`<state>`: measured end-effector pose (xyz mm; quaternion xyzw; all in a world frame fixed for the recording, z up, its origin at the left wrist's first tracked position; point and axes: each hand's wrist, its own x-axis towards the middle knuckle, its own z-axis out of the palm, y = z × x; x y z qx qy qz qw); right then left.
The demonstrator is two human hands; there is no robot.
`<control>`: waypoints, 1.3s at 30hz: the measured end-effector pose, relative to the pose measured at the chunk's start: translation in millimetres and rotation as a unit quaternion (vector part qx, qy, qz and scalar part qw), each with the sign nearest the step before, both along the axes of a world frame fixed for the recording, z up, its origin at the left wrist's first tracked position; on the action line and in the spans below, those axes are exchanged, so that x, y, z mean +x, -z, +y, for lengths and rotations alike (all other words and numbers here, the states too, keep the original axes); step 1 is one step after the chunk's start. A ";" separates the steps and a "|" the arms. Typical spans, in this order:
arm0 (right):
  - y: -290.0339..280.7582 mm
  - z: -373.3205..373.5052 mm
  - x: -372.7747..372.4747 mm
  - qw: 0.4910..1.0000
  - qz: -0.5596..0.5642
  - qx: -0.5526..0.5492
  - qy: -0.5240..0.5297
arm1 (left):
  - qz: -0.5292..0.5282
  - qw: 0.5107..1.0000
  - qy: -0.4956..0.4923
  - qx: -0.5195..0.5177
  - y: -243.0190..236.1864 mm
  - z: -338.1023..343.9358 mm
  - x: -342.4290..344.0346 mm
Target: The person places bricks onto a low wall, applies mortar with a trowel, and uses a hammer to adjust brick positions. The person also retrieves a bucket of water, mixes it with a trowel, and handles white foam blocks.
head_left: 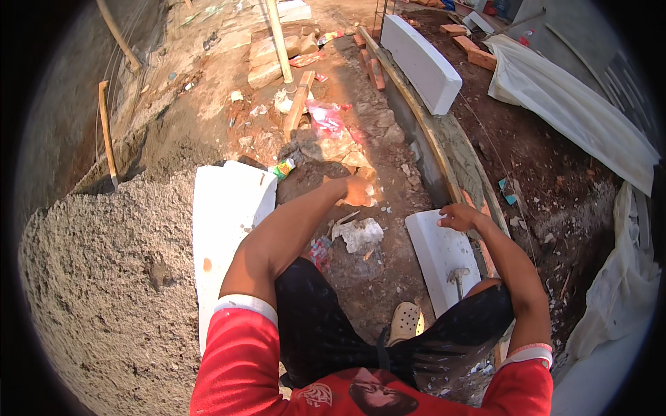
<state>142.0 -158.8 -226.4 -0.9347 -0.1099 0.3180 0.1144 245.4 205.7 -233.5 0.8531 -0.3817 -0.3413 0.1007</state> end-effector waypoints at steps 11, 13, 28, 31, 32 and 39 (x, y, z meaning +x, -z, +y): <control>-1.1 -1.1 -2.2 1.000 0.002 -0.006 0.004 | -0.007 1.000 0.004 -0.024 9.3 -2.3 3.6; -0.9 -1.3 -2.3 1.000 0.004 0.004 0.006 | -0.012 1.000 0.014 -0.017 7.9 -3.1 3.5; 0.7 -3.4 -3.0 1.000 0.008 0.007 0.017 | -0.018 0.999 0.003 -0.033 2.4 -0.8 0.5; 1.0 -4.5 -2.5 1.000 0.011 0.012 0.019 | -0.008 1.000 -0.003 -0.024 0.5 -1.3 1.0; 1.0 -4.8 -2.3 1.000 0.010 0.011 0.017 | -0.008 1.000 -0.002 -0.016 -0.1 -1.4 1.1; -1.2 -4.7 -1.5 1.000 0.003 0.005 0.011 | -0.013 1.000 0.009 -0.010 2.7 -1.2 3.4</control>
